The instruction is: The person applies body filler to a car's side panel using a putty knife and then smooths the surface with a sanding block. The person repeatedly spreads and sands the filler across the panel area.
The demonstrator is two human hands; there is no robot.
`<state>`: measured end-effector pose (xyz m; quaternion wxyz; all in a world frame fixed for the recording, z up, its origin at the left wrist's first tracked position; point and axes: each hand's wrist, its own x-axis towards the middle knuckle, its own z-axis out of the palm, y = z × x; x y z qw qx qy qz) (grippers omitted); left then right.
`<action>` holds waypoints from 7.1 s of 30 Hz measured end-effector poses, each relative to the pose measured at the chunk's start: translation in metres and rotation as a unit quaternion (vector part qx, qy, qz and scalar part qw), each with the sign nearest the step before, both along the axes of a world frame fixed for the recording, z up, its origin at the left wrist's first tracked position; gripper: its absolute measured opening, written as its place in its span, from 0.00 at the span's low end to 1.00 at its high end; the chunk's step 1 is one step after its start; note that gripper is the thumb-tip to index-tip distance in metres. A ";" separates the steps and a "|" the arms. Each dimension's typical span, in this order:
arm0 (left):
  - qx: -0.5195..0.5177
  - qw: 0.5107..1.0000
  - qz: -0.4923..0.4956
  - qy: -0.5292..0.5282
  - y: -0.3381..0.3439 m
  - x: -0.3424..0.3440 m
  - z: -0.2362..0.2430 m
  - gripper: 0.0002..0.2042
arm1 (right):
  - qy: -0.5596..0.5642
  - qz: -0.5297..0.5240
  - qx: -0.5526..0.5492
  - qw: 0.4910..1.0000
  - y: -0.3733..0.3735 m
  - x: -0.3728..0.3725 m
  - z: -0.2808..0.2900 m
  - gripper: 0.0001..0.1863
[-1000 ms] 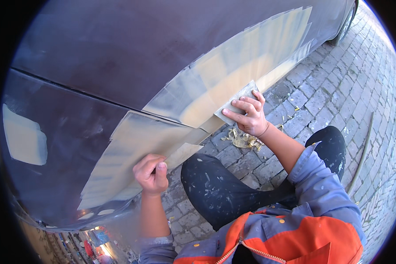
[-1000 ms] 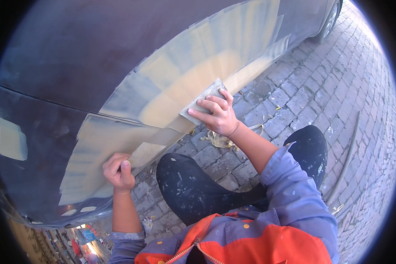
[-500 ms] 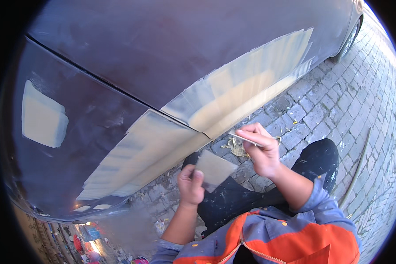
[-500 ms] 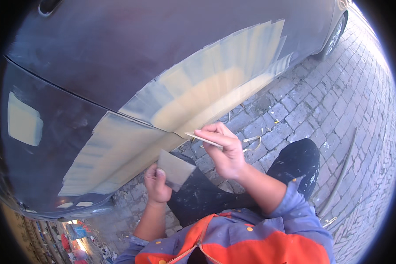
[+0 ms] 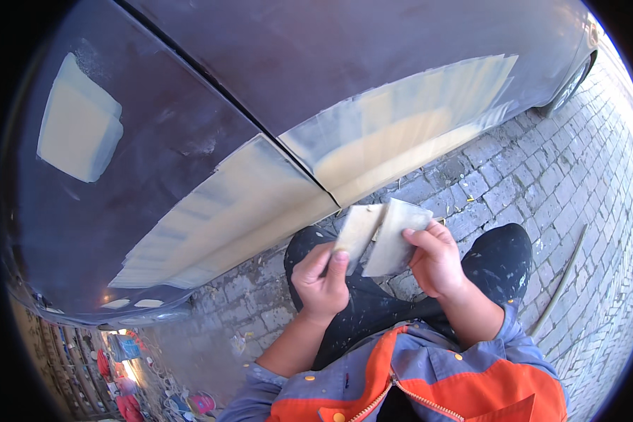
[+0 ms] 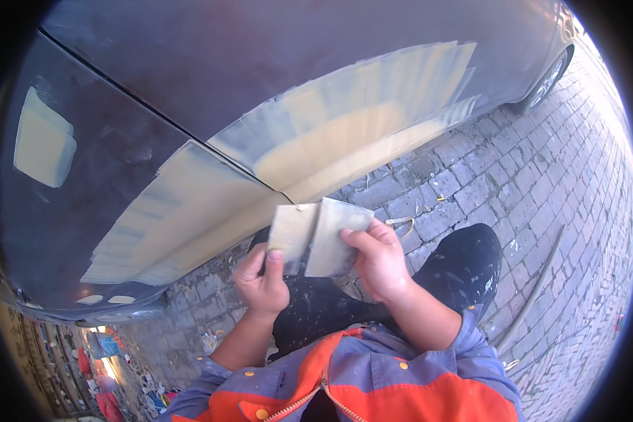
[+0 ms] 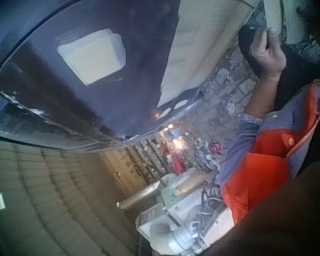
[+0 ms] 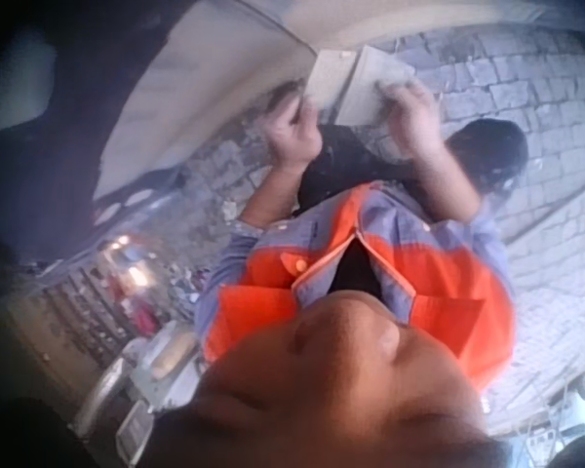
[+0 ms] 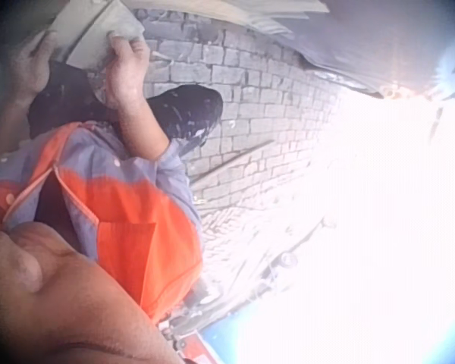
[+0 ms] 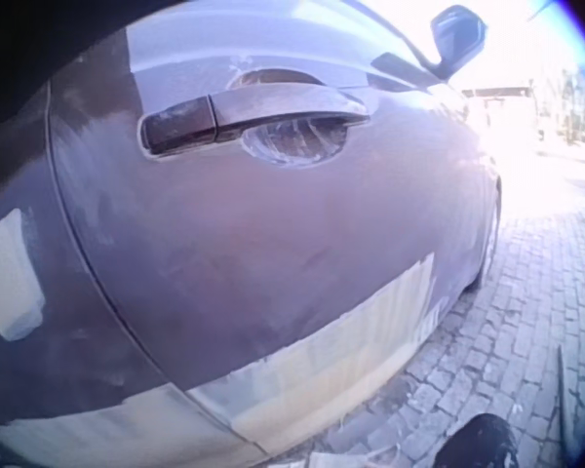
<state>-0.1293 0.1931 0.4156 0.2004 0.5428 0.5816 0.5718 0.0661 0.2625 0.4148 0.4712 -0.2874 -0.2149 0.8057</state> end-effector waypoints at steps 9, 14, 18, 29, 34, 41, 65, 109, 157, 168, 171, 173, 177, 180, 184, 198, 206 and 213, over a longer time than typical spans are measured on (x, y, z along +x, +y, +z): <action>-0.051 0.988 0.023 0.145 -0.046 -0.027 -0.047 0.09 | 0.038 -0.125 -0.002 0.991 0.023 -0.012 0.021 0.16; -0.356 0.922 0.046 -0.144 -0.094 -0.066 -0.128 0.14 | -0.469 -0.306 0.639 0.527 0.062 -0.029 0.036 0.31; -0.347 0.893 0.027 -0.284 -0.091 -0.073 -0.144 0.14 | -0.521 -0.355 0.652 0.421 0.086 -0.051 0.044 0.30; -0.342 0.898 0.010 -0.278 -0.091 -0.090 -0.158 0.14 | -0.562 -0.293 0.649 0.421 0.088 -0.052 0.038 0.30; -0.338 0.900 0.002 -0.277 -0.091 -0.096 -0.162 0.14 | -0.519 -0.378 0.649 0.408 0.108 -0.057 0.049 0.31; -0.337 0.889 -0.016 -0.310 -0.091 -0.099 -0.165 0.13 | -0.526 -0.364 0.652 0.407 0.109 -0.064 0.025 0.31; -0.325 0.868 -0.012 -0.376 -0.094 -0.105 -0.167 0.12 | -0.512 -0.343 0.660 0.430 0.111 -0.073 -0.107 0.34; -0.032 0.999 -0.030 0.026 -0.027 -0.006 0.003 0.09 | -0.045 0.041 0.002 0.998 -0.019 -0.020 -0.003 0.16; -0.331 0.905 -0.088 -0.252 -0.079 -0.092 -0.154 0.13 | -0.526 -0.335 0.659 0.420 0.089 -0.095 -0.031 0.34; -0.328 0.908 -0.085 -0.245 -0.081 -0.095 -0.157 0.13 | -0.522 -0.343 0.668 0.404 0.096 -0.097 -0.082 0.32; -0.327 0.910 -0.089 -0.238 -0.082 -0.096 -0.158 0.13 | -0.521 -0.338 0.672 0.403 0.097 -0.096 -0.096 0.30; -0.323 0.911 -0.089 -0.240 -0.080 -0.094 -0.155 0.13 | -0.521 -0.335 0.674 0.402 0.099 -0.094 -0.105 0.29; -0.325 0.910 -0.092 -0.242 -0.079 -0.094 -0.153 0.13 | -0.521 -0.333 0.677 0.399 0.102 -0.093 -0.123 0.28; -0.326 0.909 -0.089 -0.244 -0.079 -0.093 -0.151 0.13 | -0.521 -0.325 0.683 0.395 0.104 -0.090 -0.135 0.27; -0.335 0.900 -0.085 -0.265 -0.081 -0.098 -0.156 0.12 | -0.518 -0.331 0.694 0.375 0.112 -0.087 -0.146 0.27; -0.289 0.826 -0.124 -0.467 -0.070 -0.094 -0.132 0.12 | -0.592 -0.282 0.676 0.337 0.111 -0.064 -0.162 0.29; -0.193 0.920 -0.099 -0.327 -0.046 -0.073 -0.067 0.13 | -0.253 -0.049 0.446 0.857 0.026 -0.048 -0.062 0.24; -0.127 0.980 -0.054 -0.147 -0.031 -0.044 -0.023 0.12 | -0.037 0.158 0.240 0.957 0.008 -0.015 -0.020 0.17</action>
